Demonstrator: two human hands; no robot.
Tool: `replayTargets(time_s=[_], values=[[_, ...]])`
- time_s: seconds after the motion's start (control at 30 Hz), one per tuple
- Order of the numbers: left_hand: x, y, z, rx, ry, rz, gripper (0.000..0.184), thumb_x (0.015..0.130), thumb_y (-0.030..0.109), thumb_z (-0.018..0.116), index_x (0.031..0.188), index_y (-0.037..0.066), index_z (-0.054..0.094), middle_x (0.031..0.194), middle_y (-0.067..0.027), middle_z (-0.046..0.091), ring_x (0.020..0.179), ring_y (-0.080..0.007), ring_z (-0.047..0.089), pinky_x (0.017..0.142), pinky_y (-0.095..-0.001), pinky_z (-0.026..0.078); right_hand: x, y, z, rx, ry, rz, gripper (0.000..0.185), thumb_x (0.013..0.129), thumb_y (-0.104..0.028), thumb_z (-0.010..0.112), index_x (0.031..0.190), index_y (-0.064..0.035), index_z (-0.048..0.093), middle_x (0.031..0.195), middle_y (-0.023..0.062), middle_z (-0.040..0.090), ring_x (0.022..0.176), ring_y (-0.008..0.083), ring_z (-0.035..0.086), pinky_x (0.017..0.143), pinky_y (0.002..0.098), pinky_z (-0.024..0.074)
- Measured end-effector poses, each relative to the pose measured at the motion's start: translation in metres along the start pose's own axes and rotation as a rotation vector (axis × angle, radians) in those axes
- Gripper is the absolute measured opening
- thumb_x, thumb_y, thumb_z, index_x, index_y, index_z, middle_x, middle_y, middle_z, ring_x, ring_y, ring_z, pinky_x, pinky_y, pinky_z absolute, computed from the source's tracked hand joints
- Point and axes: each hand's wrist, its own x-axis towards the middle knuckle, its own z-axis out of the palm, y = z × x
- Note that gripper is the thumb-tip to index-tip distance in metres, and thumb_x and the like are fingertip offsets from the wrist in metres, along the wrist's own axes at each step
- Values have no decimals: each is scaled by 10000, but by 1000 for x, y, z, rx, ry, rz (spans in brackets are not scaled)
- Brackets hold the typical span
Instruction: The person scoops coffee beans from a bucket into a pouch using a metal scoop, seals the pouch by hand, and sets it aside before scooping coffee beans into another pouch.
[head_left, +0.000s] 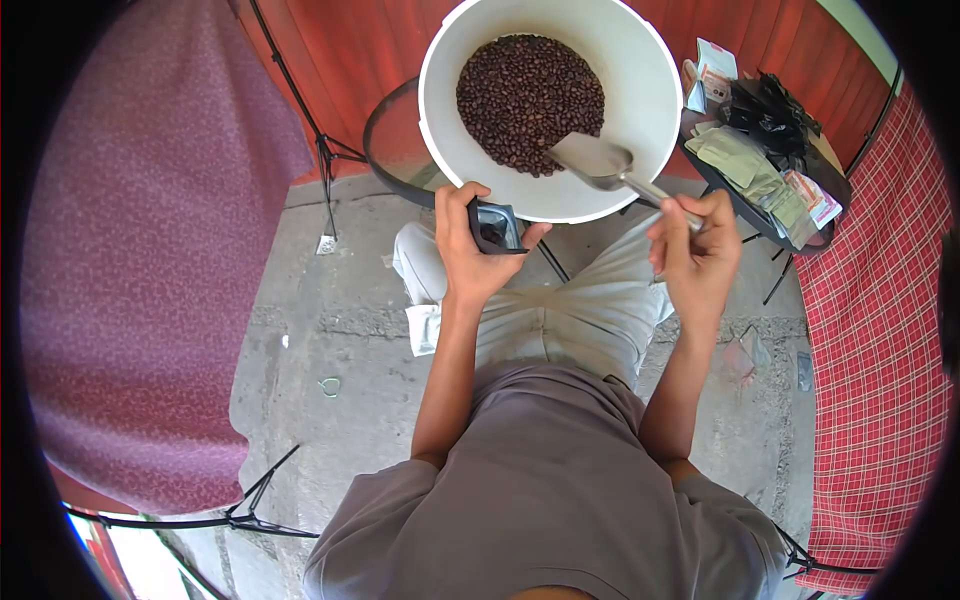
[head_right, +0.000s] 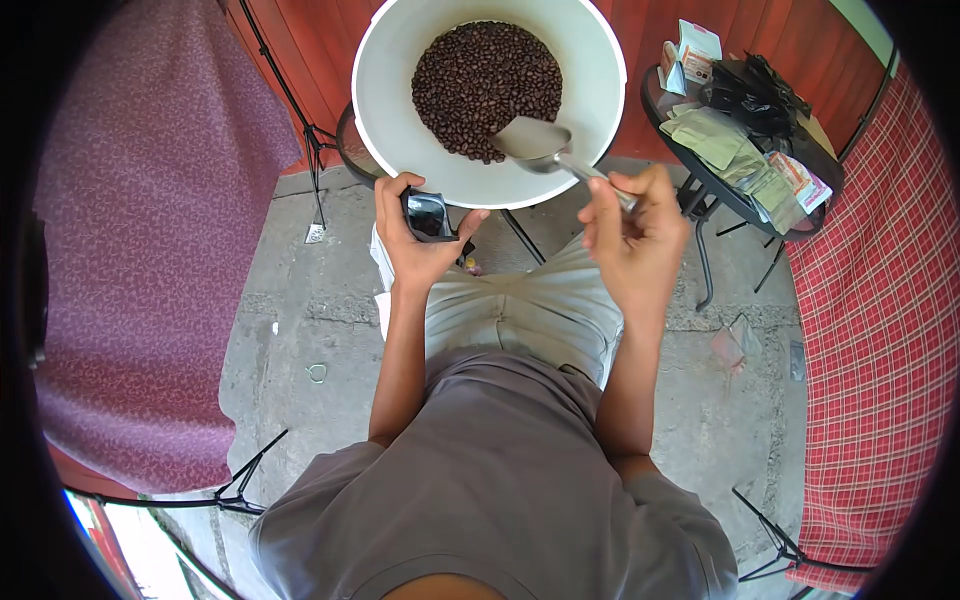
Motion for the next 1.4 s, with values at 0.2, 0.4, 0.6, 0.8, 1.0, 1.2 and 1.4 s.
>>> replayTargets(time_s=[0.2,0.4,0.6,0.8,1.0,1.2,1.4], values=[[-3,1,1,-8,-15,14,700,542,245,957,1061,62,525,934,-90,473,813,-259,540,681,-378,463,-5,18,22,-50,-55,111,166,926,-65,660,897,-4,508,608,64,632,462,49,567,376,192,389],[-3,2,0,-8,-22,20,702,538,234,957,1066,66,526,939,-90,475,803,-261,548,661,-377,469,-9,31,33,-51,-57,113,149,938,-66,637,887,-3,512,614,72,639,459,51,572,372,193,393],[-4,2,0,-9,-20,0,709,536,228,957,1073,68,522,941,-90,476,819,-265,550,675,-380,469,-6,37,29,-13,-18,134,141,949,-76,621,879,-13,517,631,64,637,463,53,569,373,195,405],[-2,2,-1,10,-17,-11,724,526,237,963,1071,67,517,939,-88,488,836,-261,553,703,-376,472,-4,42,27,47,-5,122,151,953,-87,621,873,-24,509,635,55,628,467,51,559,373,194,406],[-3,5,0,46,-6,6,751,508,251,973,1068,66,509,931,-77,509,820,-239,565,719,-355,479,-3,46,22,52,3,105,168,956,-91,619,861,-30,495,634,52,627,472,50,560,372,193,403],[-2,6,0,2,-16,-4,717,543,231,955,1085,68,515,951,-94,476,849,-276,546,708,-387,468,-1,51,18,128,29,59,173,956,-88,623,868,-39,482,647,69,629,465,55,553,371,192,402],[-3,8,0,8,-16,-12,717,550,228,953,1092,62,513,955,-95,472,850,-275,541,713,-386,465,4,48,5,163,34,9,166,962,-68,610,878,-47,468,654,88,625,455,69,545,370,198,400]])
